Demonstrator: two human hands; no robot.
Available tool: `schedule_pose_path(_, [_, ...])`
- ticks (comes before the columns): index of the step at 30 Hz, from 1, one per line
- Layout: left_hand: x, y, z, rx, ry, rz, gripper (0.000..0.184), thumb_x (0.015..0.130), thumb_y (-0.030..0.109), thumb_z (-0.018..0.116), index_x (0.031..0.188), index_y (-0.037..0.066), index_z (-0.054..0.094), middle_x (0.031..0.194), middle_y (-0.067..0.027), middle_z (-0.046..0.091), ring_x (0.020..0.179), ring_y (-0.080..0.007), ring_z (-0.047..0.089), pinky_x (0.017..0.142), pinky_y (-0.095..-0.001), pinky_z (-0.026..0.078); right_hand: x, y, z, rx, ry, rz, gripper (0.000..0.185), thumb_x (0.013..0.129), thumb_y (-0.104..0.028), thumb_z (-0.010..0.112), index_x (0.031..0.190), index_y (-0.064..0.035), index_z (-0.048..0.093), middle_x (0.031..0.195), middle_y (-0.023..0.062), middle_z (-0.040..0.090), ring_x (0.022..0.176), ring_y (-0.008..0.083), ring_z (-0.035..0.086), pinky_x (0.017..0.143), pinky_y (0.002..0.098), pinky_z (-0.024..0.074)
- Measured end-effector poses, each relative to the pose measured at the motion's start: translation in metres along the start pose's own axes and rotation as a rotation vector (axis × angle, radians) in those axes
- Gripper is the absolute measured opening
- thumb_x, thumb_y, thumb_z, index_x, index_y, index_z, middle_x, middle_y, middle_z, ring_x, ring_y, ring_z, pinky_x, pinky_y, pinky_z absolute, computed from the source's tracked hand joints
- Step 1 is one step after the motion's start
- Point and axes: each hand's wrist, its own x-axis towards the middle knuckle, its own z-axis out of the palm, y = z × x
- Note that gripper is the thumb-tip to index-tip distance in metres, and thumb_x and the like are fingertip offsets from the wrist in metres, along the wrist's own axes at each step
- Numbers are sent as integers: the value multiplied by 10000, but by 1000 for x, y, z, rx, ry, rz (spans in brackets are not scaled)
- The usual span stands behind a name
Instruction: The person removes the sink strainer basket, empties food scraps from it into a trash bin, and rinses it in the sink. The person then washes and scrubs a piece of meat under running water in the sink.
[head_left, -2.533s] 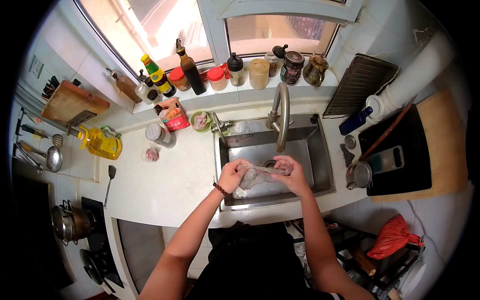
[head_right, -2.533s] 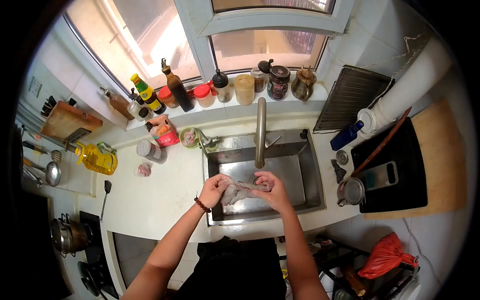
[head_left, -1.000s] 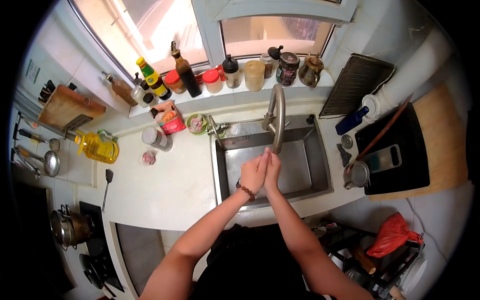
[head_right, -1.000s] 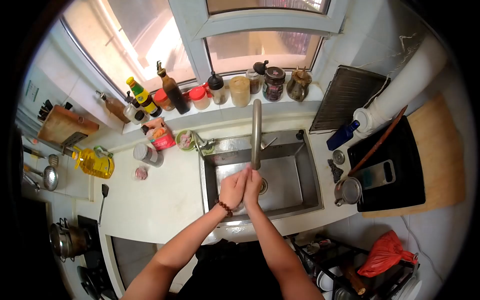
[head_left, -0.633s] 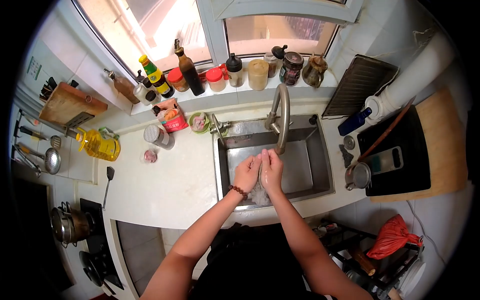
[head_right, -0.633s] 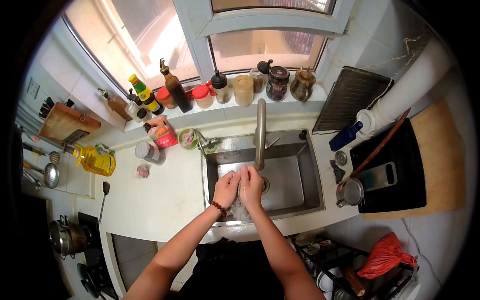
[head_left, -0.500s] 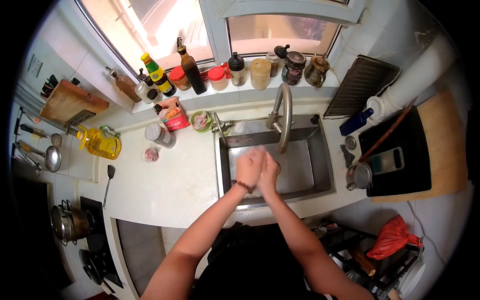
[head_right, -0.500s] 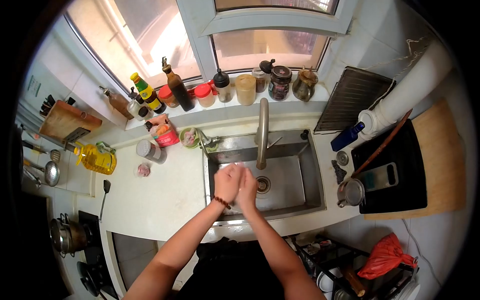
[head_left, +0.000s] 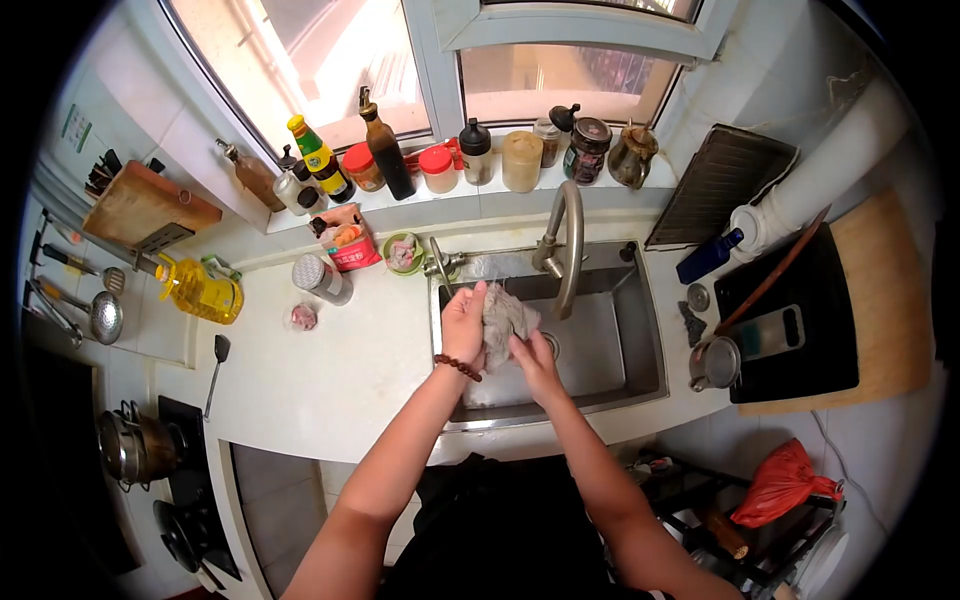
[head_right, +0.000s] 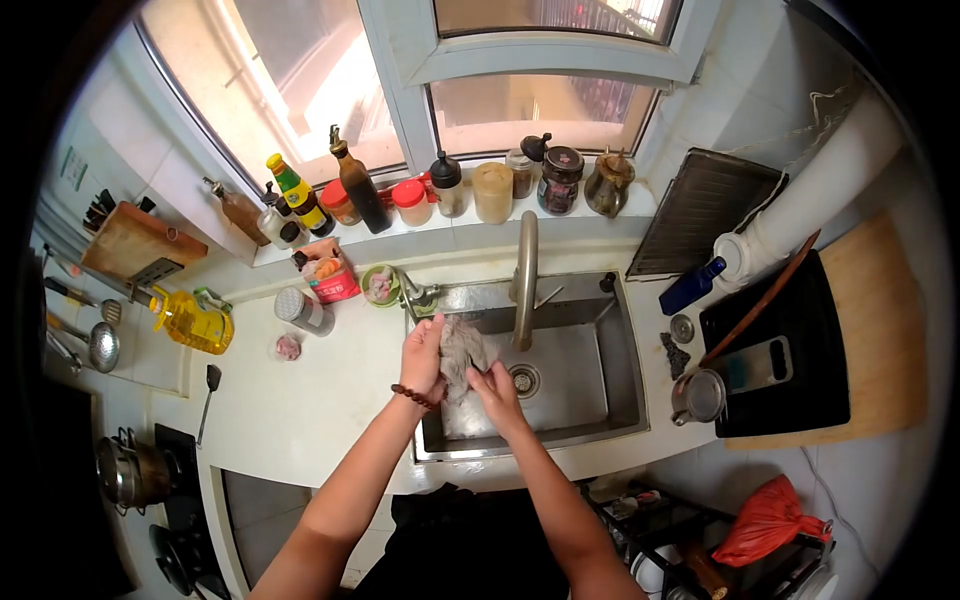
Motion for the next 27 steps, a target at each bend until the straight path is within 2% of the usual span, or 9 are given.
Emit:
schedule_pose_path(4, [4,19,-27,-2,-62,-105,202,991,196,580,819,113,515,818,-15,615,704,-124,594,646,-300,518,6,21,-39,174,-162,94,207,995,-218,566,1094,-37,545,1067,86,637,957,133,607,834,305,501])
schedule_pose_path(8, [-15,22,-30,-87,-200,-245,147,1012,234,521,1041,91,539,981,-85,645,882,-210,657,703,-326,557,4,-11,-10,69,-63,205,208,983,-214,587,1061,-22,602,1026,42,639,940,116,595,859,272,468])
schedule_pose_path(11, [-20,24,-21,-134,-178,-346,161,1004,233,533,1045,78,547,980,-83,645,871,-220,659,711,-339,566,4,4,-15,-37,-185,198,220,961,-196,623,1090,-19,607,996,15,629,911,77,568,833,240,442])
schedule_pose_path(13, [-24,30,-24,-166,-218,-328,176,974,169,583,1103,51,568,1005,-83,652,889,-209,661,732,-338,567,8,12,-21,-29,-169,201,174,938,-156,653,1051,-27,620,958,-6,620,872,50,541,788,224,426])
schedule_pose_path(16, [-24,31,-37,240,-360,-334,365,880,-12,652,1233,46,576,1091,-74,648,981,-151,640,790,-286,543,12,14,-26,139,-81,55,102,928,-107,656,983,-33,613,900,-17,615,844,48,547,780,219,431])
schedule_pose_path(20, [-26,12,-56,459,-545,-259,372,847,-67,598,1191,72,570,1025,-44,633,919,-125,631,773,-262,529,14,-3,-18,50,-47,-34,99,936,-115,646,970,-33,600,880,-25,606,846,39,536,762,222,438])
schedule_pose_path(23, [-42,27,-31,306,-428,-356,413,769,-79,621,1156,58,577,983,-15,595,865,-109,573,782,-254,474,16,3,-17,-86,-140,-108,122,939,-118,641,1000,-25,589,881,-21,600,832,44,528,737,228,443])
schedule_pose_path(25, [-35,6,-30,167,-368,-304,255,841,4,635,1089,54,608,916,-19,619,824,-107,580,756,-254,470,18,5,-15,-300,-11,-293,150,959,-159,616,964,-11,594,793,-2,580,771,58,522,692,247,445])
schedule_pose_path(27, [-34,-6,-21,655,-329,50,99,915,113,634,975,35,636,817,-27,652,742,-134,600,708,-270,475,24,17,-21,-382,73,-202,186,968,-185,599,932,-2,595,753,28,583,732,76,527,672,264,447])
